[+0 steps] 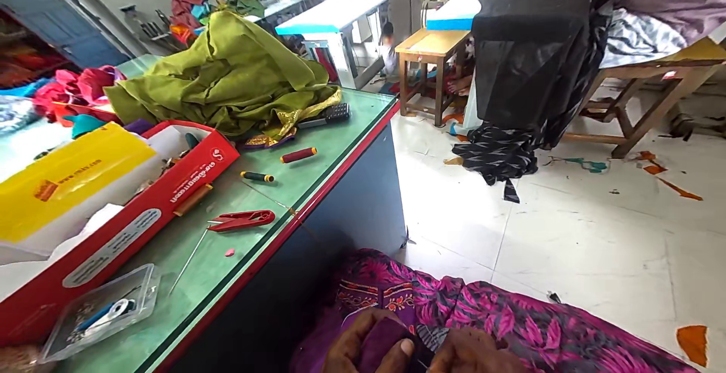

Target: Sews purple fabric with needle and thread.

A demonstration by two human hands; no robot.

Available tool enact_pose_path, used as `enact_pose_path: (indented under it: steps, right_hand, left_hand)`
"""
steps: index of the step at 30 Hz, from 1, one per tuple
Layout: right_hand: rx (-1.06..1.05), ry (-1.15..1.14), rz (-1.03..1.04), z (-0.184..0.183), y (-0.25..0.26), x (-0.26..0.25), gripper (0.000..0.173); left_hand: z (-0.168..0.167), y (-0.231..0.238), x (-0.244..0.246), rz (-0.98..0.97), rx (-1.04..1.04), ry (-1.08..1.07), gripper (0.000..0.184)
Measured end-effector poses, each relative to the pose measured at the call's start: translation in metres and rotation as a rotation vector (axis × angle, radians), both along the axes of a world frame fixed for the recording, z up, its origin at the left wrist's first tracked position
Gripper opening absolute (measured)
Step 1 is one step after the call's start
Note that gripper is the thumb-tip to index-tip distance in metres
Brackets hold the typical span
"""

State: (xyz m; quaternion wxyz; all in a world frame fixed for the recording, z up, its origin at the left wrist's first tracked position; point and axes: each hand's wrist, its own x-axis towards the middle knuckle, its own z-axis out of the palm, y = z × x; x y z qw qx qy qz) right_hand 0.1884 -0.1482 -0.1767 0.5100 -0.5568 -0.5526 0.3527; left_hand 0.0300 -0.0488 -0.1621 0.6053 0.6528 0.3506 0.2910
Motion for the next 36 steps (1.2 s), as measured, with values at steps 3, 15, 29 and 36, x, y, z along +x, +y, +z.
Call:
enact_pose_path:
  steps: [3,15,29,36]
  right_hand:
    - [-0.022,0.010,-0.033,-0.0008,0.0012,0.0014,0.018]
    - [-0.009,-0.010,-0.009,-0.0024,0.0031,0.0039,0.017]
    - [-0.006,-0.039,-0.023,-0.0043,0.0039,0.0031,0.017]
    - [-0.005,-0.044,-0.043,-0.0040,0.0035,0.0030,0.016]
  left_hand:
    - [0.0001,0.0001,0.0008,-0.009,-0.022,-0.033,0.016]
    - [-0.0024,0.0021,0.0001,0.022,-0.061,-0.068,0.016]
    - [-0.0023,0.0011,0.0012,0.015,-0.059,-0.089,0.017]
    - [-0.0029,0.0006,0.0017,0.009,-0.052,-0.085,0.017]
